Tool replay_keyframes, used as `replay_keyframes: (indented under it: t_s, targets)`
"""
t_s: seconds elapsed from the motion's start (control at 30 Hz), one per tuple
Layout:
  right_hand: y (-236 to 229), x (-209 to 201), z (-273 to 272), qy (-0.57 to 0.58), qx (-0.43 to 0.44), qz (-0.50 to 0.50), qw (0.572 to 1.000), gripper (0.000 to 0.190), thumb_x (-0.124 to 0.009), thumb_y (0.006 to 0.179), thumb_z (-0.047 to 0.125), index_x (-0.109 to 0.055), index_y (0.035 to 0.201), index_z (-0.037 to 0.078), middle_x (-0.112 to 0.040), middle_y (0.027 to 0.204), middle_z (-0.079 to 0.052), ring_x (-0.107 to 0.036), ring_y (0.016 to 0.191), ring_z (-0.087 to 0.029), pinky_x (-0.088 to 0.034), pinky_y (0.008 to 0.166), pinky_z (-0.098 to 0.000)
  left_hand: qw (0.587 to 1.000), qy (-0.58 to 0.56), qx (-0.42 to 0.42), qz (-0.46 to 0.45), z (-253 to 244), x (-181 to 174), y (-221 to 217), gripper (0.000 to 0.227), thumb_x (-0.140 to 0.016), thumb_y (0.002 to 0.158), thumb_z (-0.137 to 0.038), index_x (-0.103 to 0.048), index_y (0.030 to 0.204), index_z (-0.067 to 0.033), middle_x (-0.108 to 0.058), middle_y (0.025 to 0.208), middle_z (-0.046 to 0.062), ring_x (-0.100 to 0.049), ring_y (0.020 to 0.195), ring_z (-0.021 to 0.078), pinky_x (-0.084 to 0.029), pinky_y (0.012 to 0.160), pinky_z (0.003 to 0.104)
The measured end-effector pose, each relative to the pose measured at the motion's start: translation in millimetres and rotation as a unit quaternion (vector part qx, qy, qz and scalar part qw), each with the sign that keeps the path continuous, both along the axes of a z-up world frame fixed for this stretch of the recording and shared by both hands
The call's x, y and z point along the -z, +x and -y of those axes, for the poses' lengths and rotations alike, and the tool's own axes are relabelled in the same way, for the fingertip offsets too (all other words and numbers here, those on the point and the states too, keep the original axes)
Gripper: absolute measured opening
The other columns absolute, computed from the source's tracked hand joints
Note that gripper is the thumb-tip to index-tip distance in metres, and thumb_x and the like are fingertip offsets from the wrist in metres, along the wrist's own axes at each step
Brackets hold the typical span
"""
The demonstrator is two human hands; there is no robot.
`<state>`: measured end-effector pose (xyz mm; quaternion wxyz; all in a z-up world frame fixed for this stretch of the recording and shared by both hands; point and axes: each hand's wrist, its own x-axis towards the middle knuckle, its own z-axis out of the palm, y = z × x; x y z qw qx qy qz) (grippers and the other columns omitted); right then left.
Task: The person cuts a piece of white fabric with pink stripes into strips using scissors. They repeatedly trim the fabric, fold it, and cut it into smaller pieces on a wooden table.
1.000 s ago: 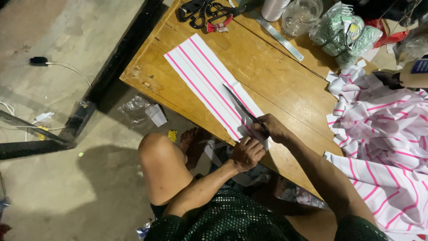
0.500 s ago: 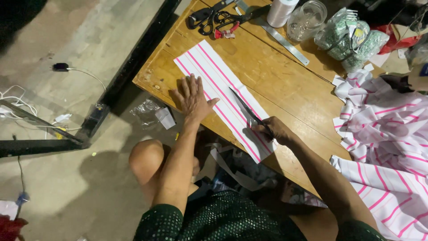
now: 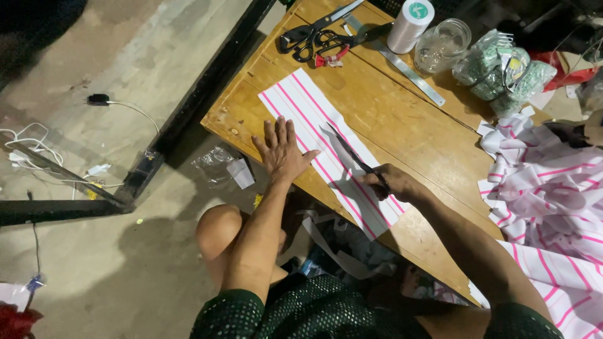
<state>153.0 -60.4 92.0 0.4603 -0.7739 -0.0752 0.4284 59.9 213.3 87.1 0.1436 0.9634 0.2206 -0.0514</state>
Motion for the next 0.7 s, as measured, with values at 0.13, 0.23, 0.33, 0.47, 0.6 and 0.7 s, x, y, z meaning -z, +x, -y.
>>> replay_keyframes:
  t_s: [0.13, 0.23, 0.33, 0.47, 0.6, 0.7]
  targets:
    - [4.8, 29.7, 7.6, 0.007, 0.012, 0.002, 1.000, 0.047, -0.086, 0.074, 0.036, -0.058, 0.058, 0.002, -0.048, 0.042, -0.011, -0.054, 0.037, -0.021, -0.047, 0.037, -0.0287, 1.000, -0.007, -0.005, -0.025, -0.1, -3.6, 2.9, 0.104, -0.054, 0.088, -0.076, -0.021, 0.163, -0.0122, -0.011, 0.172, 0.013, 0.001, 0.158, 0.0384, 0.000, 0.114, 0.074]
    - [6.7, 56.6, 19.1, 0.039, 0.035, 0.003, 0.999, 0.042, -0.088, 0.076, 0.029, -0.063, 0.059, 0.001, -0.049, 0.041, -0.013, -0.058, 0.035, -0.023, -0.050, 0.034, -0.0312, 0.999, 0.008, -0.003, -0.032, 0.1, -0.2, 3.2, 0.103, -0.052, 0.087, -0.077, -0.022, 0.163, -0.0134, -0.013, 0.172, 0.013, 0.000, 0.158, 0.0384, 0.000, 0.113, 0.074]
    - [-2.2, 27.1, 4.9, 0.034, 0.007, 0.013, 0.999, 0.041, -0.084, 0.076, 0.030, -0.063, 0.058, 0.000, -0.051, 0.042, -0.013, -0.058, 0.036, -0.024, -0.049, 0.034, -0.0307, 1.000, 0.001, 0.002, -0.029, -1.0, -1.3, 3.5, 0.104, -0.053, 0.087, -0.076, -0.022, 0.163, -0.0126, -0.013, 0.172, 0.013, 0.001, 0.158, 0.0387, 0.002, 0.113, 0.075]
    - [0.9, 8.5, -12.3, 0.025, 0.040, -0.016, 0.999, 0.042, -0.084, 0.076, 0.031, -0.060, 0.061, 0.000, -0.048, 0.045, -0.010, -0.056, 0.038, -0.021, -0.049, 0.036, -0.0296, 0.999, -0.005, 0.001, -0.033, -1.1, -5.7, 2.9, 0.103, -0.053, 0.088, -0.075, -0.022, 0.163, -0.0130, -0.012, 0.172, 0.014, 0.002, 0.158, 0.0390, 0.002, 0.113, 0.076]
    - [12.2, 30.7, -9.4, 0.025, 0.037, -0.022, 0.999, 0.044, -0.082, 0.078, 0.033, -0.060, 0.062, -0.001, -0.049, 0.046, -0.011, -0.057, 0.040, -0.023, -0.050, 0.036, -0.0315, 0.999, -0.013, 0.000, -0.031, -1.9, -7.4, 3.1, 0.103, -0.054, 0.088, -0.073, -0.021, 0.164, -0.0120, -0.011, 0.172, 0.015, 0.002, 0.158, 0.0392, 0.000, 0.113, 0.076]
    - [8.8, 38.4, -3.7, 0.047, 0.037, 0.016, 0.998, 0.046, -0.086, 0.073, 0.035, -0.059, 0.061, 0.000, -0.047, 0.044, -0.011, -0.056, 0.038, -0.021, -0.049, 0.034, -0.0293, 0.999, -0.030, -0.002, -0.019, -1.5, -8.6, 1.5, 0.103, -0.056, 0.088, -0.073, -0.022, 0.163, -0.0107, -0.012, 0.171, 0.016, 0.001, 0.158, 0.0395, -0.002, 0.113, 0.076]
